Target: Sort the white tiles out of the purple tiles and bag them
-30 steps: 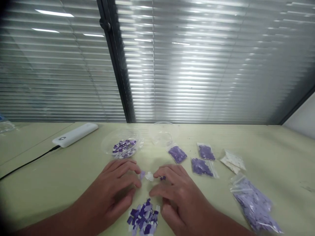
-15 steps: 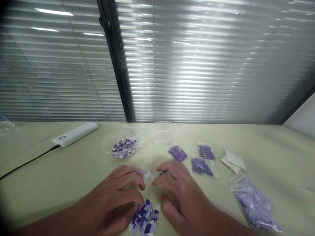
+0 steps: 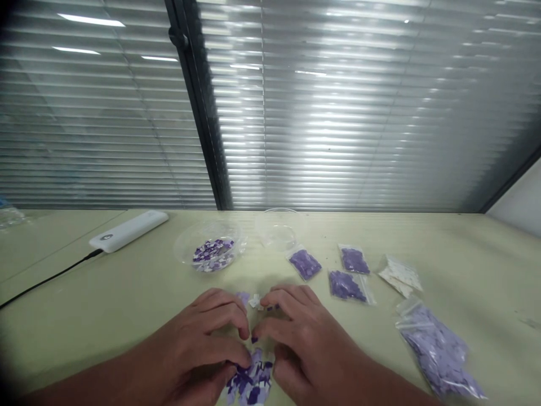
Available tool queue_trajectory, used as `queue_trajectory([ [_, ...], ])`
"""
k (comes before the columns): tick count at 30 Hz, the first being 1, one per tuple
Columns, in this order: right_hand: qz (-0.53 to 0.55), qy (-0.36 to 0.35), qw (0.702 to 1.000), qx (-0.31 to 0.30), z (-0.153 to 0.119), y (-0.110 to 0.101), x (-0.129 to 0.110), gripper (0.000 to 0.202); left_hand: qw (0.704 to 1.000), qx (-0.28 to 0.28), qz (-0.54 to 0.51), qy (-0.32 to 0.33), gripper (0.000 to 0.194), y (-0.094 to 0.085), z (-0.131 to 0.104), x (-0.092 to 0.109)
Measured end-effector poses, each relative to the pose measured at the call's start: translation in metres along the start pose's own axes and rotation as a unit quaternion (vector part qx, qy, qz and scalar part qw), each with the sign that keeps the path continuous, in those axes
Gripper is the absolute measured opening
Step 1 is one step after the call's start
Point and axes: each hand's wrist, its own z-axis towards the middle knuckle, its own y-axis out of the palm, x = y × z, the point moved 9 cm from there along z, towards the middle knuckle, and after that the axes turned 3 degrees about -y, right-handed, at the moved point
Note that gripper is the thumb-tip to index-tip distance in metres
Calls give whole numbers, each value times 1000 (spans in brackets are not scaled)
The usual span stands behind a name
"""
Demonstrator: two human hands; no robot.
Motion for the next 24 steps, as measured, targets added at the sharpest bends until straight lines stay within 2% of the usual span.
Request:
queue_trajectory([
  [6,6,10,1000,15,-4,-2,4,55,998,42,-27,-29,24,-4,-1,-10],
  [9,-4,7,1000,17,-3,1,5,50,998,39,-29,-30,24,-1,-1,-12],
  [15,-72,61,993,74,-7,-8,19,45,998,47,-23,-45,30,1,-3,-17],
  [17,-52,33,996,64,-6,-8,12,45,998,40,-26,-33,29,0,-3,-14],
  [20,-14,-29,999,19,-4,-2,-3,49,999,16,-25,-21,27,3,-1,-9],
  [24,-14,-11,999,28,-3,-1,1,50,998,40,-25,-39,26,0,-1,-14],
])
